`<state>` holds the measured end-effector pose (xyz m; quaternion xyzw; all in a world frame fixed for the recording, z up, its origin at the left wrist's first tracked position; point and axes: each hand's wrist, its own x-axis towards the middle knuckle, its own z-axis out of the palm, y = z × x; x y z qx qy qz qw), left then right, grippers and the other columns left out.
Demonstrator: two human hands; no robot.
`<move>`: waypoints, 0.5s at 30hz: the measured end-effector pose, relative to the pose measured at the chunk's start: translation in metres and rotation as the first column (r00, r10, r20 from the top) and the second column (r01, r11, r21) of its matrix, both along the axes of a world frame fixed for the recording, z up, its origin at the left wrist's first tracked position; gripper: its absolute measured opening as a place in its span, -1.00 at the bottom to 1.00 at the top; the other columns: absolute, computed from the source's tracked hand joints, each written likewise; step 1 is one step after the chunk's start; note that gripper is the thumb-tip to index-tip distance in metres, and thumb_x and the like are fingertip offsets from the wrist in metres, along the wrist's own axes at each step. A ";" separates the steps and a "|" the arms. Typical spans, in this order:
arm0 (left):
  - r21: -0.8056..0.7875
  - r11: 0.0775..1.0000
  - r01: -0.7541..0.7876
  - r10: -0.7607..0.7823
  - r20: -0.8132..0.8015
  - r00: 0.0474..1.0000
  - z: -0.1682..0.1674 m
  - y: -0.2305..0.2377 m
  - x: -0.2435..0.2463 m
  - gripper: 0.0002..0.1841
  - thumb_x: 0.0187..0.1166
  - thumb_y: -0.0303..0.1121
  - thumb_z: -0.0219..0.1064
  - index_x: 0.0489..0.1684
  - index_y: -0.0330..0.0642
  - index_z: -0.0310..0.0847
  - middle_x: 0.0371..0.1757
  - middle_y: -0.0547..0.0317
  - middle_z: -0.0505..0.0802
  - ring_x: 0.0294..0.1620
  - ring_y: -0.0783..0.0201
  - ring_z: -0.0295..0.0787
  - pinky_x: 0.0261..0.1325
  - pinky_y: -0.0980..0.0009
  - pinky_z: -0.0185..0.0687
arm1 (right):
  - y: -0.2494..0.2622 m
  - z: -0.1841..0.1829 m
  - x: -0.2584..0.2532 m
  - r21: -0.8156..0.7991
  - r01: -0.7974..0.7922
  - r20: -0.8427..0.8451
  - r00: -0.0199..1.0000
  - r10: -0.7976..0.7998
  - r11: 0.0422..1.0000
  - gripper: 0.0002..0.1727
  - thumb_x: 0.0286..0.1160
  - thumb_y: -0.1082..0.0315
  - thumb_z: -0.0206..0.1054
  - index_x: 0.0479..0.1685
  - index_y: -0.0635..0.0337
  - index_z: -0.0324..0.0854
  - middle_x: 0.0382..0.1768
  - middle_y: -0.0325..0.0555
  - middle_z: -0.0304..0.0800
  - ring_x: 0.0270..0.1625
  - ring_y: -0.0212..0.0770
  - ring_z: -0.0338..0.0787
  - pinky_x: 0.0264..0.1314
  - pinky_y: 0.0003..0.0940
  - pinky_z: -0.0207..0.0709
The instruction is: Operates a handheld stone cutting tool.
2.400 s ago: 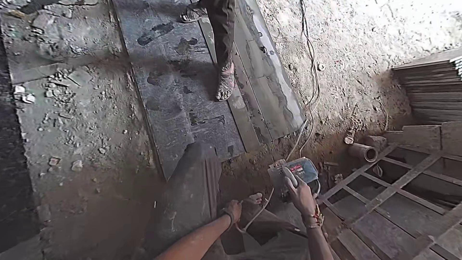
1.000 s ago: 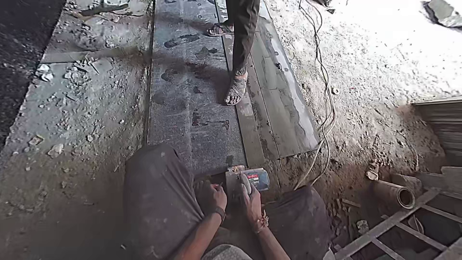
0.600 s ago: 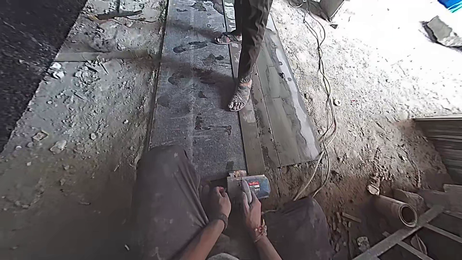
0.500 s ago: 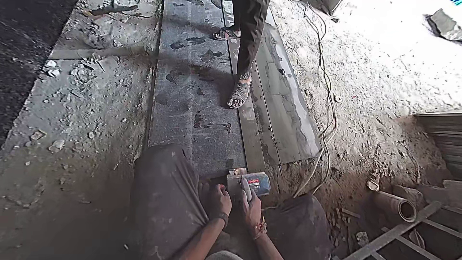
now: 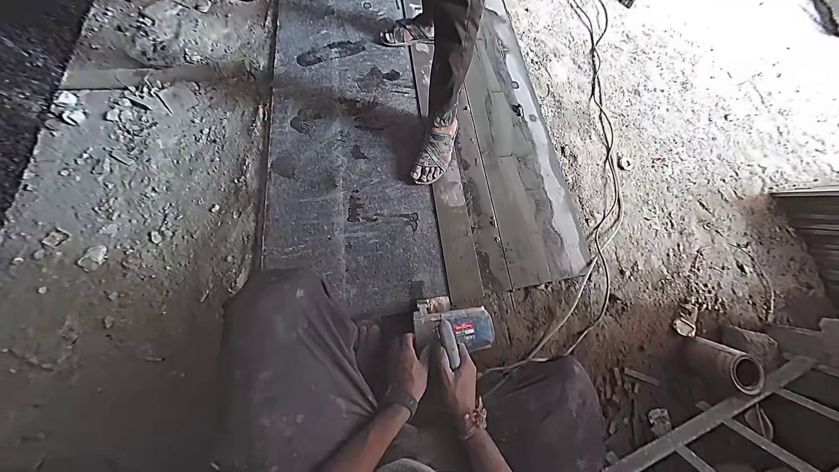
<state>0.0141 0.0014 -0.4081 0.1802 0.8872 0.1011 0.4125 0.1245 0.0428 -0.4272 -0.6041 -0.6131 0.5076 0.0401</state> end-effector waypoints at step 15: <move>0.019 0.998 0.066 -0.066 -0.018 0.998 -0.011 -0.004 -0.002 -0.38 0.48 -0.36 0.51 0.51 -0.49 0.46 0.49 -0.45 0.61 0.63 -0.27 0.46 0.73 0.05 0.26 | 0.002 -0.003 -0.005 0.015 -0.055 0.058 0.997 0.054 0.998 -0.50 0.53 0.01 0.42 -0.10 0.40 0.69 -0.48 0.08 0.77 -0.36 -0.02 0.81 -0.19 0.01 0.65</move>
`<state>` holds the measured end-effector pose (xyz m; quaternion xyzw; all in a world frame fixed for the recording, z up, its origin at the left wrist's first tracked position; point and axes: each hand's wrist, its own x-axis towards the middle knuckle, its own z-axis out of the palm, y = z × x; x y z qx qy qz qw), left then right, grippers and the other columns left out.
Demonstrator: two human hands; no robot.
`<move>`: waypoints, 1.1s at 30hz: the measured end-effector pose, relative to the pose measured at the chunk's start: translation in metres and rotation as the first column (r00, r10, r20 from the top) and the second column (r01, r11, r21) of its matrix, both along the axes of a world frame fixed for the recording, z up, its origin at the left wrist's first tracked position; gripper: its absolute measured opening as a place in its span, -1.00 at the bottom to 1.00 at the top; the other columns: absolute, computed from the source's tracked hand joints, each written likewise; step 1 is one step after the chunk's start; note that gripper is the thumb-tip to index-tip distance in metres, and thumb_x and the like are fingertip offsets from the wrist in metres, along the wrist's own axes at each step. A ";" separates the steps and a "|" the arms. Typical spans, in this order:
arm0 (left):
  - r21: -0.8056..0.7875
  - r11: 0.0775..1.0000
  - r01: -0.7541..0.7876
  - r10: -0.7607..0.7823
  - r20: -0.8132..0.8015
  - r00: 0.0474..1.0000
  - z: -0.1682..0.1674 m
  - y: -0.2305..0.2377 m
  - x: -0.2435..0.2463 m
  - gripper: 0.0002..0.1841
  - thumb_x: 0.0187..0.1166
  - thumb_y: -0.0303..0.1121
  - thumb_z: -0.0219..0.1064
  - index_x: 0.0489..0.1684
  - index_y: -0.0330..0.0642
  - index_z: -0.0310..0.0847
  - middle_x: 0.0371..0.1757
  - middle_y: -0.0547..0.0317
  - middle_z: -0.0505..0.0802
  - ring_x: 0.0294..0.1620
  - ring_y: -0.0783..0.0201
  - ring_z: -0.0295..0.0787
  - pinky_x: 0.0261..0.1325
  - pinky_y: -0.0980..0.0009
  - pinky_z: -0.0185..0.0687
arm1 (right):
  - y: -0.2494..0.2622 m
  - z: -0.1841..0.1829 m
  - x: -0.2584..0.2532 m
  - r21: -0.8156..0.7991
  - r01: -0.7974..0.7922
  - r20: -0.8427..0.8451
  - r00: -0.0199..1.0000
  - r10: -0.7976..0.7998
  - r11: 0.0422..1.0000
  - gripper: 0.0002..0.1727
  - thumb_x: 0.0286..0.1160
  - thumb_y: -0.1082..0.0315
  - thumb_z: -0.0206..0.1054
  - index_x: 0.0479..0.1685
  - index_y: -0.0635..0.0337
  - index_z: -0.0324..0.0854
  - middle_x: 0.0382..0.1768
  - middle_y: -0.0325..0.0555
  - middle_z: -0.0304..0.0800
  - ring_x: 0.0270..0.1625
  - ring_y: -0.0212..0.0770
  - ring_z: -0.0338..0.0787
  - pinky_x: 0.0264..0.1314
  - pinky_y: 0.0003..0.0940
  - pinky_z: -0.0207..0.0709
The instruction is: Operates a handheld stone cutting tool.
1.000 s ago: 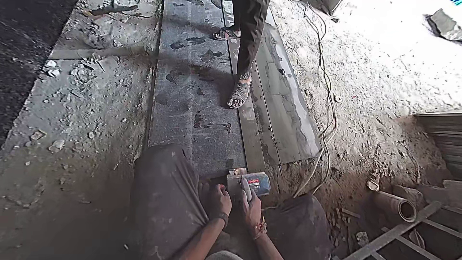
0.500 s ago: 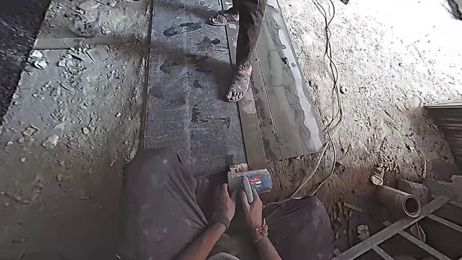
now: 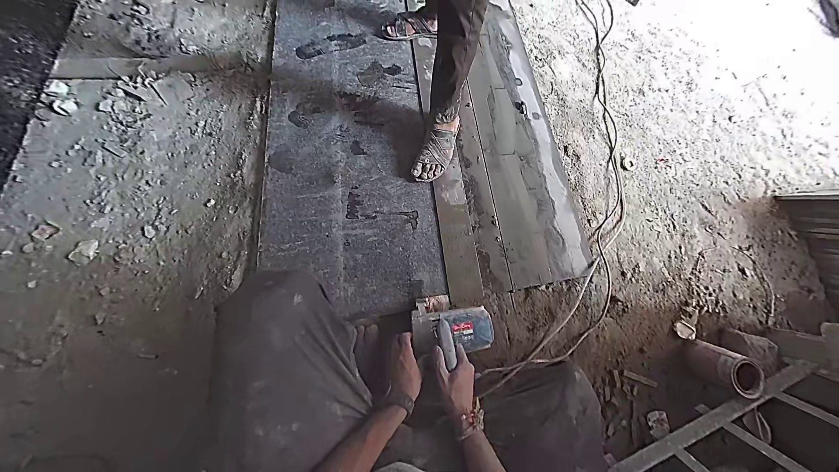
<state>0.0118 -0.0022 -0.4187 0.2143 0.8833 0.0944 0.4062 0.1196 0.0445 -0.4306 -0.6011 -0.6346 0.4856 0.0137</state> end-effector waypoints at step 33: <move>0.126 0.980 -0.156 0.145 0.090 0.985 -0.012 0.000 -0.015 -0.36 0.46 -0.31 0.56 0.49 -0.47 0.51 0.47 -0.36 0.66 0.57 -0.15 0.56 0.69 0.12 0.35 | 0.006 -0.005 -0.011 0.086 -0.023 -0.004 1.000 0.023 0.996 -0.52 0.54 0.01 0.41 -0.15 0.39 0.69 -0.53 0.04 0.73 -0.44 -0.06 0.77 -0.27 0.00 0.64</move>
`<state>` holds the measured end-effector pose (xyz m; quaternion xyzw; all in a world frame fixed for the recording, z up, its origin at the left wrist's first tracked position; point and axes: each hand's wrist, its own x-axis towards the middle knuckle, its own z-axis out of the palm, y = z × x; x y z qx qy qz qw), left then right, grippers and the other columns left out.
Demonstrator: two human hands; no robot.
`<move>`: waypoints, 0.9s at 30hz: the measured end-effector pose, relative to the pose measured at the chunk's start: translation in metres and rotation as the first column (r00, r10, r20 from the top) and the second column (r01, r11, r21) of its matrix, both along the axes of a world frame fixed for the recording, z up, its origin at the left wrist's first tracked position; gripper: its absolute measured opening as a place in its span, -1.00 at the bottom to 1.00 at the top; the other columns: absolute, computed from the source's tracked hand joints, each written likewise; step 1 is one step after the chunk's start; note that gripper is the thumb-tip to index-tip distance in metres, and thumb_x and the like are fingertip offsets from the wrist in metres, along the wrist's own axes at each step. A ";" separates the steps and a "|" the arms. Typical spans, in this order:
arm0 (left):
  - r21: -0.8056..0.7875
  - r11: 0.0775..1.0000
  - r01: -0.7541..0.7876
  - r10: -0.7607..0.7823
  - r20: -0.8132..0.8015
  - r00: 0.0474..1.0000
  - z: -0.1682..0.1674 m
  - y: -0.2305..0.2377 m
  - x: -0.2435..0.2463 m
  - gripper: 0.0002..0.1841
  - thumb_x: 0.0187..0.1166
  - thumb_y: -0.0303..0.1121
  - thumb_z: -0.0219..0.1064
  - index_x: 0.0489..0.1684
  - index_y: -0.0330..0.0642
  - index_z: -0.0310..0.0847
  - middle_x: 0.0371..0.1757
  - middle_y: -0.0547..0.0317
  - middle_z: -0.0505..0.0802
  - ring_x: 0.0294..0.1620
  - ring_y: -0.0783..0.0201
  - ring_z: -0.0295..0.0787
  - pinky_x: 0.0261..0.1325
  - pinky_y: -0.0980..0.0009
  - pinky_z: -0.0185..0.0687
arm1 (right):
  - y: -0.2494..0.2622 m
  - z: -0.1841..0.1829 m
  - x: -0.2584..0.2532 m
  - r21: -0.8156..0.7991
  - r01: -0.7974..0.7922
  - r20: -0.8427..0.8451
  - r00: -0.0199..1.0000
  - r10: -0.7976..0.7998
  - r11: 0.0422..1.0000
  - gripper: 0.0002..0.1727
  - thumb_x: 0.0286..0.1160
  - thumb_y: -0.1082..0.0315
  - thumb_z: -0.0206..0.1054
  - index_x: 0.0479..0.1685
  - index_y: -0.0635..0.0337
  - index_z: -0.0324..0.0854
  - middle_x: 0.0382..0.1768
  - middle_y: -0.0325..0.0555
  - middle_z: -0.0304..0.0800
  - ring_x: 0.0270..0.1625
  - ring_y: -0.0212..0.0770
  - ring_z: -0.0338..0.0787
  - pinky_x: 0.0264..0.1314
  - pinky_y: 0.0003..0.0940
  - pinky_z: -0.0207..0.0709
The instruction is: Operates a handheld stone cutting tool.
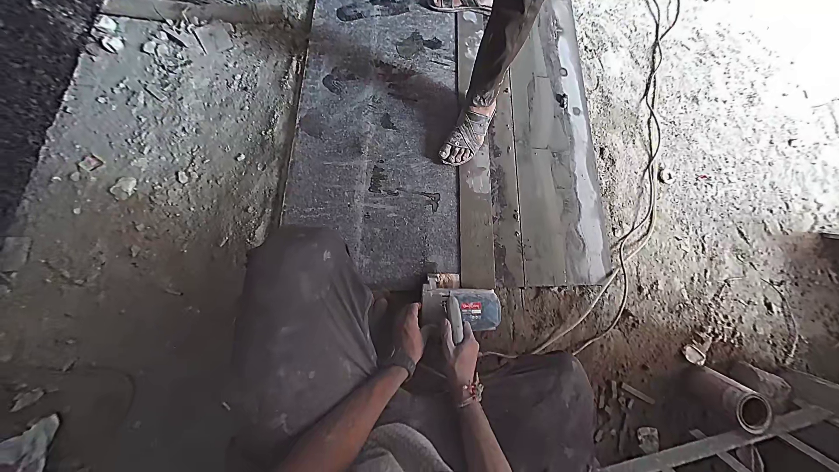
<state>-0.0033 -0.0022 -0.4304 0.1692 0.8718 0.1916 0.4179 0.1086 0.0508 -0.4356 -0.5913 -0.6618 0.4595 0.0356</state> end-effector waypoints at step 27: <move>0.064 0.998 -0.017 0.021 -0.074 0.997 -0.011 0.010 -0.007 -0.38 0.38 -0.32 0.61 0.39 -0.52 0.59 0.38 -0.40 0.72 0.51 -0.20 0.61 0.67 0.08 0.37 | 0.009 -0.006 -0.013 0.138 0.006 -0.001 1.000 -0.006 0.990 -0.53 0.50 0.03 0.40 -0.22 0.40 0.71 -0.58 0.04 0.73 -0.50 -0.04 0.77 -0.35 0.01 0.62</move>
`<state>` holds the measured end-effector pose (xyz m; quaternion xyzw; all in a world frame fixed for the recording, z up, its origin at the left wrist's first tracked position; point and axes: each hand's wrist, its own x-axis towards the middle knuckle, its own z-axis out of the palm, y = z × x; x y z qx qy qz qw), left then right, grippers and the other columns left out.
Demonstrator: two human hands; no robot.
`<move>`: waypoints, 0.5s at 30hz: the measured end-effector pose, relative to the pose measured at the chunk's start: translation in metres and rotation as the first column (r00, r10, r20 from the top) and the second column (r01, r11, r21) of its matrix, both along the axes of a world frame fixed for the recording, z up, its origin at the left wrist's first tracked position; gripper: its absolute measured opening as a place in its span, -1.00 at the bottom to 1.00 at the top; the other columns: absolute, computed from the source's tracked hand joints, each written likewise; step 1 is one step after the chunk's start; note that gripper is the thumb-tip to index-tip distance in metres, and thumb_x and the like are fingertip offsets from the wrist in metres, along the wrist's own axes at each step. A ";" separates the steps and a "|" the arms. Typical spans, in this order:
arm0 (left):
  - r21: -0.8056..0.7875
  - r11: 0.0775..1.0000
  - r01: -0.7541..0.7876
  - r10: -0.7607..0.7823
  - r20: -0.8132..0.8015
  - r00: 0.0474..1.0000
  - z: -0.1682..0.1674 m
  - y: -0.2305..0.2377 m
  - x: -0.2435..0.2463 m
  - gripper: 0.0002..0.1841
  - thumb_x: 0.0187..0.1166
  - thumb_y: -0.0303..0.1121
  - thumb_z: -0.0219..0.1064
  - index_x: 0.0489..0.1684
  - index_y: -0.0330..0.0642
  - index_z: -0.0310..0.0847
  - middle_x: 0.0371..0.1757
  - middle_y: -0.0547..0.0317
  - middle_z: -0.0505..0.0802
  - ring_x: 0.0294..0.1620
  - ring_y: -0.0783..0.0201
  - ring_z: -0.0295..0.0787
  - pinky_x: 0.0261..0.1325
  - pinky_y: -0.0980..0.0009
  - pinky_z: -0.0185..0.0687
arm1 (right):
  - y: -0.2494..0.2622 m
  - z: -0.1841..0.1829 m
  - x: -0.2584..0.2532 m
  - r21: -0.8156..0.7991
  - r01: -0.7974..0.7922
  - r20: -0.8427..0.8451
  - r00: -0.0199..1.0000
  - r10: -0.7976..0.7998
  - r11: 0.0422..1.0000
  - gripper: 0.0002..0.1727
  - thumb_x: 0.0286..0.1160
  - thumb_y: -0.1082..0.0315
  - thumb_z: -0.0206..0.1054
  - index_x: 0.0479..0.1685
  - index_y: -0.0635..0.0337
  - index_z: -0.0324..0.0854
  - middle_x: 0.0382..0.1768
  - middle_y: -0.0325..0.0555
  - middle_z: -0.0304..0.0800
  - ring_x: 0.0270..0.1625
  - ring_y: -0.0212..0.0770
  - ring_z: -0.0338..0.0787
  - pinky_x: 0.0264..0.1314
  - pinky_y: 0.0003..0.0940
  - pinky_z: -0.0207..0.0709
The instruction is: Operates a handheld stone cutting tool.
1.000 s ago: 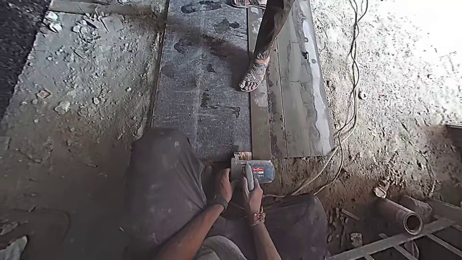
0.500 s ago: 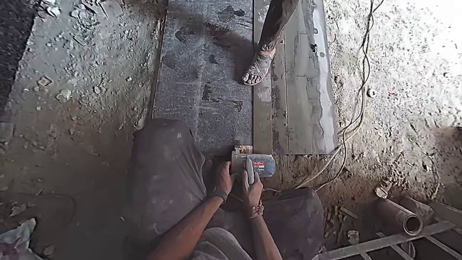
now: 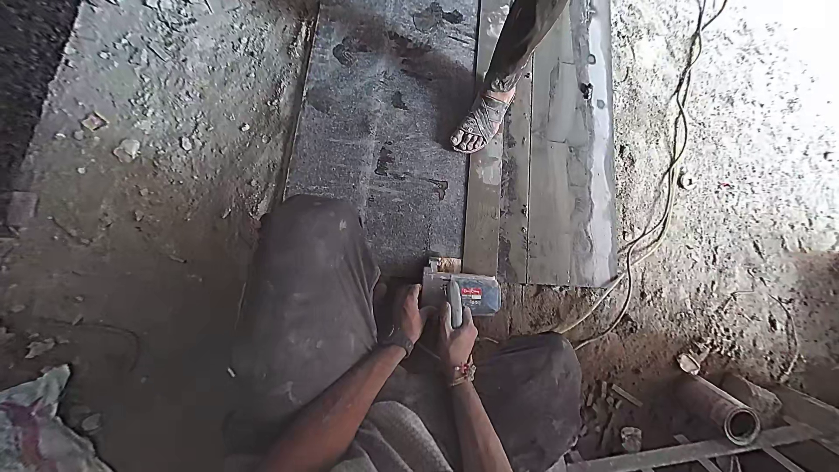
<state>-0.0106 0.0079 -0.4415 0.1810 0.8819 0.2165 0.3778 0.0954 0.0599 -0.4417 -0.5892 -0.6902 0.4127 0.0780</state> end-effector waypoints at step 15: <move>-0.022 1.000 0.017 -0.017 0.011 1.000 -0.001 0.003 -0.006 -0.40 0.44 -0.35 0.55 0.45 -0.48 0.55 0.43 -0.36 0.69 0.55 -0.16 0.57 0.69 0.11 0.34 | 0.003 -0.002 -0.007 0.041 -0.016 0.028 1.000 0.015 0.999 -0.54 0.52 0.04 0.40 -0.22 0.40 0.71 -0.57 0.07 0.74 -0.47 0.00 0.79 -0.32 0.04 0.64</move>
